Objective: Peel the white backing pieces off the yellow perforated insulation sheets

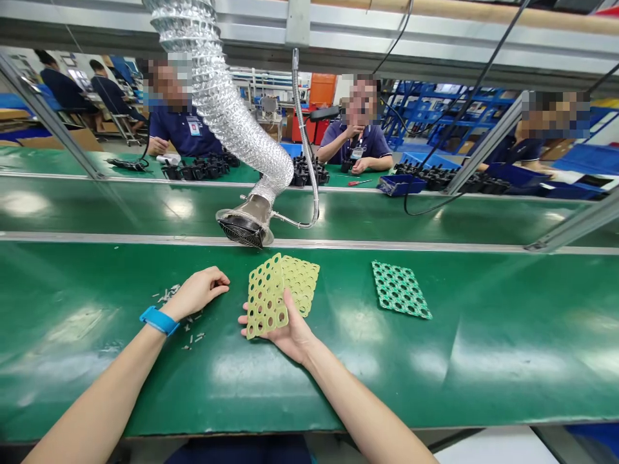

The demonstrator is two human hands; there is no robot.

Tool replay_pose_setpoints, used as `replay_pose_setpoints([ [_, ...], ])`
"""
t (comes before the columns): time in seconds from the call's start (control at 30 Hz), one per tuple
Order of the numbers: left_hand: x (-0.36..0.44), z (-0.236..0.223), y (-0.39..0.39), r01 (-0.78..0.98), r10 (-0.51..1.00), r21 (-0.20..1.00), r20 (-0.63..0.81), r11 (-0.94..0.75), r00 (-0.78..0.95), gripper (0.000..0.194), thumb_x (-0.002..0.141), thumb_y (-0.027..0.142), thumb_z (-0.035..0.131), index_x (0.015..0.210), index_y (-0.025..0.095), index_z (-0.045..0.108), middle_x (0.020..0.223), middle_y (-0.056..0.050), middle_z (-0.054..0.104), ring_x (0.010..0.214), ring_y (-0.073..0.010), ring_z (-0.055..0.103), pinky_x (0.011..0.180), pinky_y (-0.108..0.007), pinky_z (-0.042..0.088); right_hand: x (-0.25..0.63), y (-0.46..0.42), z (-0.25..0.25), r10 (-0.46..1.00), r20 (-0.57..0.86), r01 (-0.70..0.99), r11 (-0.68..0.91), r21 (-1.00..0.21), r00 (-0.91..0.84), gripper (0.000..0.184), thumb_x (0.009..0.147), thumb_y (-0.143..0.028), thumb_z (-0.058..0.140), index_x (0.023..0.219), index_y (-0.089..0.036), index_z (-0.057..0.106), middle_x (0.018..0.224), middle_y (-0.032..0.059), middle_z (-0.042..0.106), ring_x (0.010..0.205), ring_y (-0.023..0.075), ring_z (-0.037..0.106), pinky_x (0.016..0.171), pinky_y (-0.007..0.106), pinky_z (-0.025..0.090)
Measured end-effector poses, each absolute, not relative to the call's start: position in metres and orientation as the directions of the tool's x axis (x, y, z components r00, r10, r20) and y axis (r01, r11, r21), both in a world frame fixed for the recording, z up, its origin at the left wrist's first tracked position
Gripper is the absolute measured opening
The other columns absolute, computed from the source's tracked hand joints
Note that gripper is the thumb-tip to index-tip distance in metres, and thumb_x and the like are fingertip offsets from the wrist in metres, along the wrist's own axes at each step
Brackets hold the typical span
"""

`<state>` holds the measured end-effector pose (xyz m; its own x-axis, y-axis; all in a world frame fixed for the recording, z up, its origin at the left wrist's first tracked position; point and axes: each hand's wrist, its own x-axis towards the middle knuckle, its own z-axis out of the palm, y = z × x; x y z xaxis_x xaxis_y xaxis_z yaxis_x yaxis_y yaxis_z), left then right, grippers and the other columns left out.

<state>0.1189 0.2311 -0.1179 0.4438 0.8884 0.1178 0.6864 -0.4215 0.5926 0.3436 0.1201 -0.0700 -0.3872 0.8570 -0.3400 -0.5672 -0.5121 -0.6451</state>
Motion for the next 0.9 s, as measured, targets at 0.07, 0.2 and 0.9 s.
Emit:
replay_pose_setpoints([
  [0.07, 0.118, -0.117, 0.231, 0.680, 0.888, 0.603, 0.109, -0.417, 0.447, 0.011, 0.083, 0.027, 0.059, 0.078, 0.020, 0.065, 0.082, -0.003, 0.065, 0.071, -0.0190, 0.061, 0.066, -0.028, 0.042, 0.343, 0.121, -0.070, 0.856, -0.342, -0.566, -0.513, -0.645, -0.387, 0.081, 0.076, -0.077, 0.054, 0.124, -0.011, 0.058, 0.124, 0.0199, 0.062, 0.104, 0.0334, 0.064, 0.098, 0.056, 0.041],
  [0.2, 0.117, -0.114, 0.230, 0.674, 0.898, 0.627, 0.098, -0.390, 0.429, 0.014, 0.081, 0.030, 0.059, 0.072, 0.020, 0.062, 0.075, -0.003, 0.064, 0.065, -0.0183, 0.058, 0.060, -0.028, 0.040, 0.343, 0.121, -0.070, 0.847, -0.350, -0.558, -0.528, -0.641, -0.399, 0.080, 0.076, -0.076, 0.054, 0.124, -0.011, 0.057, 0.124, 0.0197, 0.062, 0.105, 0.0334, 0.063, 0.098, 0.055, 0.041],
  [0.9, 0.175, -0.064, 0.166, -0.102, 0.967, 0.995, 0.044, -0.018, 0.252, 0.020, 0.077, 0.033, 0.069, 0.077, 0.017, 0.058, 0.072, 0.001, 0.060, 0.065, -0.0113, 0.057, 0.062, -0.022, 0.049, 0.332, 0.112, -0.079, 0.716, -0.315, -0.406, -0.640, -0.653, -0.622, 0.084, 0.074, -0.083, 0.047, 0.124, -0.016, 0.057, 0.122, 0.0166, 0.059, 0.097, 0.0299, 0.063, 0.089, 0.050, 0.042],
])
